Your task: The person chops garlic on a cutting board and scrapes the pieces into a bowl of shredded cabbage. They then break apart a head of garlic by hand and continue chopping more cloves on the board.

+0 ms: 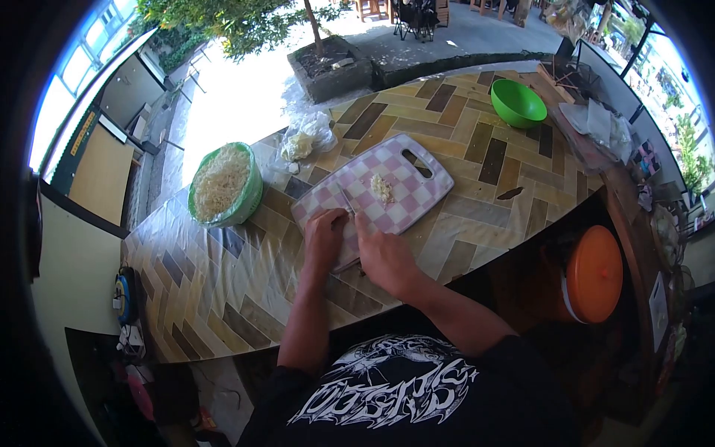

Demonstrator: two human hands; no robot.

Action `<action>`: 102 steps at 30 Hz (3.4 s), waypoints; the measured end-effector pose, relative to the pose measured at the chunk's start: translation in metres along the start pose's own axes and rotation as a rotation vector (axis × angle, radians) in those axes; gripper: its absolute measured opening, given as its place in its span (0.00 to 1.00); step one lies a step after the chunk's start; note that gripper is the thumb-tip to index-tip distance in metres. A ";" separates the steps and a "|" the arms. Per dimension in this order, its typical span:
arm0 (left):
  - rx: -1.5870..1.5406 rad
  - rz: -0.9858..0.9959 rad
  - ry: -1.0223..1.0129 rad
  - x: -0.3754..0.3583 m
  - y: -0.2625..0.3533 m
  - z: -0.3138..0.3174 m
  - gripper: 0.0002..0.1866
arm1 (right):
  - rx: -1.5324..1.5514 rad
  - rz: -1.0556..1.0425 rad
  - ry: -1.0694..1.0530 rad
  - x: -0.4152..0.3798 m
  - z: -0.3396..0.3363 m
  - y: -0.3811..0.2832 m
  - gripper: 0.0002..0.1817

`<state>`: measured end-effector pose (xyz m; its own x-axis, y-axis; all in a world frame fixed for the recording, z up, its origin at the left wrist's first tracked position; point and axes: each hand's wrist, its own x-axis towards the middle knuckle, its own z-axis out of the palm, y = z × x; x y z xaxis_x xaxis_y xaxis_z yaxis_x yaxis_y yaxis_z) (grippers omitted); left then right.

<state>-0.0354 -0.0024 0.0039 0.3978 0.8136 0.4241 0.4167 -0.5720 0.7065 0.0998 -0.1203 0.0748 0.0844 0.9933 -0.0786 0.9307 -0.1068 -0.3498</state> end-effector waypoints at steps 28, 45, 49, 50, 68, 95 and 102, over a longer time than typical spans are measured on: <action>0.061 0.024 0.059 -0.006 -0.001 0.004 0.08 | 0.006 0.055 0.023 0.012 0.027 -0.004 0.40; 0.084 -0.016 0.036 -0.006 0.000 -0.002 0.07 | -0.021 0.022 -0.003 0.011 -0.001 -0.007 0.39; 0.105 -0.001 0.040 -0.004 -0.001 -0.002 0.08 | -0.040 0.049 -0.003 0.002 0.020 -0.015 0.40; 0.097 0.007 0.047 -0.003 0.000 -0.002 0.08 | -0.060 0.053 0.012 0.004 0.028 -0.014 0.39; 0.044 -0.064 0.044 -0.003 -0.005 0.004 0.10 | 0.001 0.019 0.007 0.026 0.012 0.003 0.39; 0.112 -0.091 0.099 -0.005 0.004 0.004 0.09 | -0.044 -0.001 -0.001 0.018 0.008 -0.004 0.39; 0.045 -0.095 0.071 -0.001 -0.009 0.004 0.08 | -0.082 0.040 0.025 0.022 0.036 -0.007 0.40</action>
<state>-0.0359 0.0009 -0.0052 0.2966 0.8690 0.3961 0.4872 -0.4944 0.7198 0.0828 -0.0992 0.0420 0.1295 0.9893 -0.0674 0.9524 -0.1430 -0.2692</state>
